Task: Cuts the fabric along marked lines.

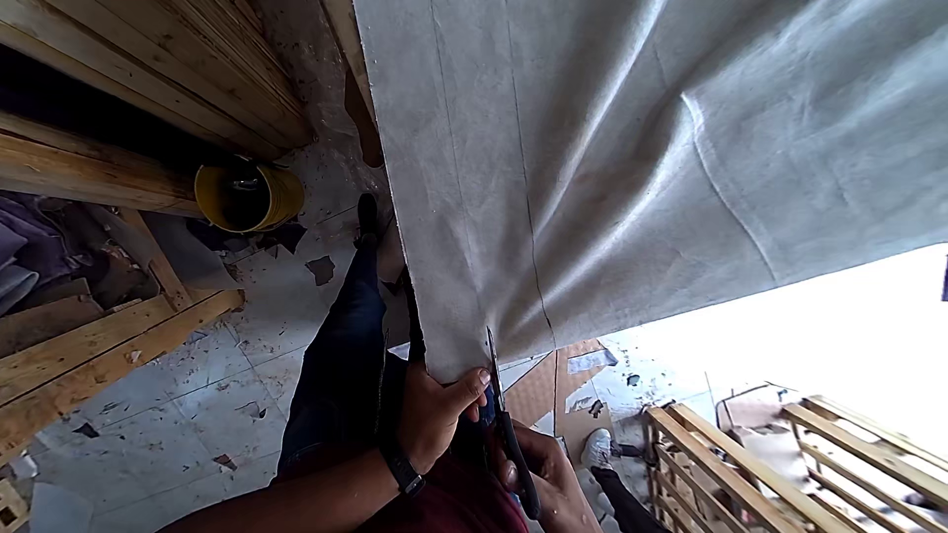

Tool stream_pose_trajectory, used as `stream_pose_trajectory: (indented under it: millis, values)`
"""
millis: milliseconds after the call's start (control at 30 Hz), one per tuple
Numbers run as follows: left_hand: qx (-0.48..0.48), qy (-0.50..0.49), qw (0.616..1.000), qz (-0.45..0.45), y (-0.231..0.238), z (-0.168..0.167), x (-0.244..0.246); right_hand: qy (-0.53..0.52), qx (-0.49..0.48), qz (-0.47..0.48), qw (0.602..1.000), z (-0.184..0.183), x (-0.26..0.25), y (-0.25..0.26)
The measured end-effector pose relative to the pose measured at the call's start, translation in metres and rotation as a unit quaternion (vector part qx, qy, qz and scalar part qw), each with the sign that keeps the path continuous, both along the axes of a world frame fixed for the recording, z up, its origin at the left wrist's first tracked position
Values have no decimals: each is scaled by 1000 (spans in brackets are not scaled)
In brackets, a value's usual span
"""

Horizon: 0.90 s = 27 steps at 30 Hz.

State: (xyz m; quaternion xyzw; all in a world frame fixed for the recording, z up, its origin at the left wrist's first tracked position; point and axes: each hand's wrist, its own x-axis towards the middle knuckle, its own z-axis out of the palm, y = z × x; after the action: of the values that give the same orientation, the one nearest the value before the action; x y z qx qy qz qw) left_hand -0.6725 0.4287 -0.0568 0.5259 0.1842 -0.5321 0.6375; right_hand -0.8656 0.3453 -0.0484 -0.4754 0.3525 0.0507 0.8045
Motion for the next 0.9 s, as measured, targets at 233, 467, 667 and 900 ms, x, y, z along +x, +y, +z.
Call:
stream_pose_trajectory:
  millis: [233, 467, 667, 900]
  values:
    - [-25, 11, 999, -25, 10, -3, 4, -4, 22, -13, 1000, -2, 0, 5]
    - [-38, 19, 998, -52, 14, -2, 8, -4, 24, -25, 999, -8, 27, 0]
    - [-60, -15, 997, -36, 15, -5, 6, -4, 8, -31, 999, -5, 18, 3]
    - [-278, 141, 948, -59, 8, -13, 5, 6, 23, -16, 1000, 7, 13, -8]
